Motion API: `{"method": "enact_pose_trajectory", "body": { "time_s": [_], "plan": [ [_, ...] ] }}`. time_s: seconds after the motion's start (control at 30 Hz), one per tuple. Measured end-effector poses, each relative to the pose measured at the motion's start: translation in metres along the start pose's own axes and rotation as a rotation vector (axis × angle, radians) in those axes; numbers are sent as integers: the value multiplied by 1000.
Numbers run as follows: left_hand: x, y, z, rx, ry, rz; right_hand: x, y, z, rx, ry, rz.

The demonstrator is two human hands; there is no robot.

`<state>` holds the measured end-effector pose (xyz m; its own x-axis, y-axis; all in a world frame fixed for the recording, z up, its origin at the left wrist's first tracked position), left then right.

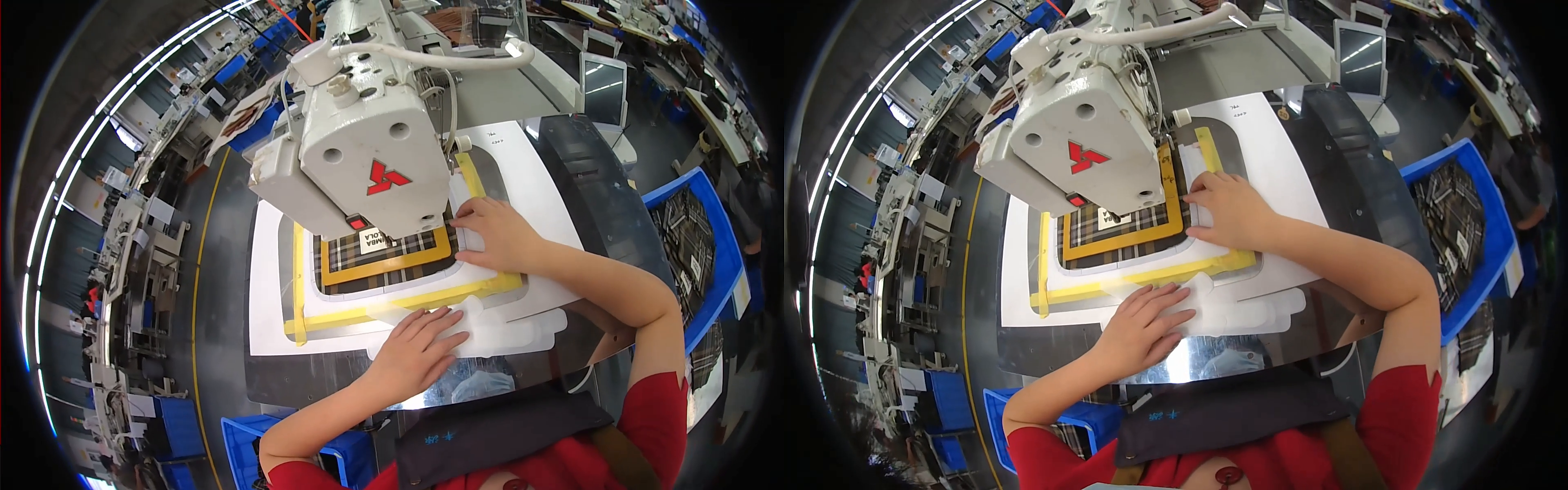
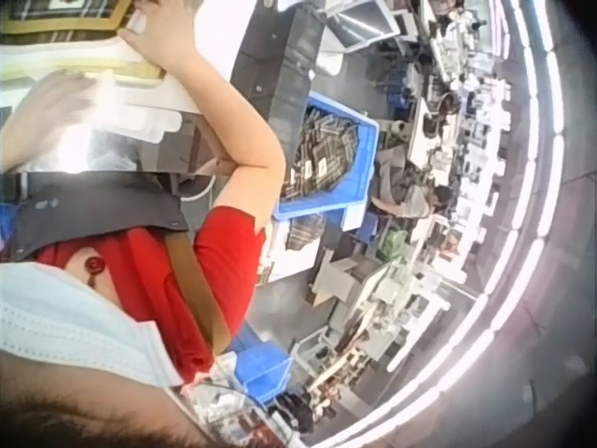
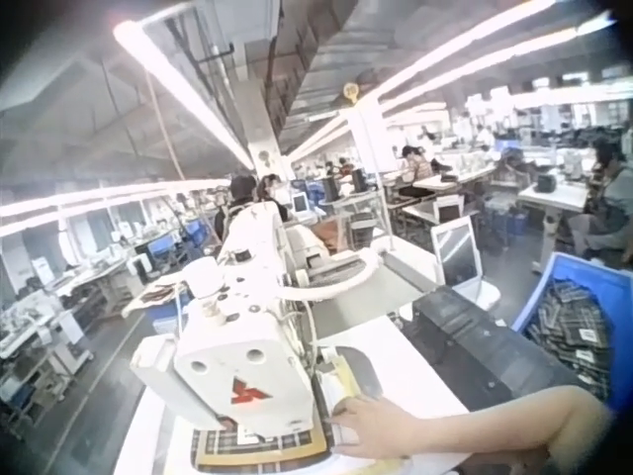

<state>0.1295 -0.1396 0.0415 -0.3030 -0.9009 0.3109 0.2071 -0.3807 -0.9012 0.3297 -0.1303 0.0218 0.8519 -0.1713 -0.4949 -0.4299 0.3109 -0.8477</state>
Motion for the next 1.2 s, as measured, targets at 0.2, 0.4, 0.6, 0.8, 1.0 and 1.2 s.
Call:
{"method": "enact_pose_trajectory", "body": {
  "time_s": [0.2, 0.4, 0.6, 0.8, 1.0, 1.2],
  "plan": [
    [52, -71, 20, 67, 206, -1006, -11, -18, -1, -86, 140, -79],
    [91, -105, 15, -91, 423, -1549, -19, -33, -2, -107, 235, -44],
    [74, -138, -5, 2, 530, -1395, -29, -54, -9, -136, 353, 27],
    [-56, -114, -63, 248, -109, -531, -27, -50, -14, -43, 322, -13],
    [-74, -108, -70, 339, -140, -328, -24, -45, -18, 202, 347, 70],
    [-58, -121, -69, 316, -73, -281, 0, -114, -45, 622, 505, 491]
  ]
}}
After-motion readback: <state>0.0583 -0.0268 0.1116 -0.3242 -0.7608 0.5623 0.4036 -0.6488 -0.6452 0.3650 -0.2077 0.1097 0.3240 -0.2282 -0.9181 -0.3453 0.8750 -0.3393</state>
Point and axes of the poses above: each hand's wrist, its own z-axis towards the middle knuckle, its own y-axis out of the palm, x = y × z, the point moved 7 cm from there along z, towards the middle knuckle, and after that the axes turned 12 degrees about y, right-handed, at the moved point
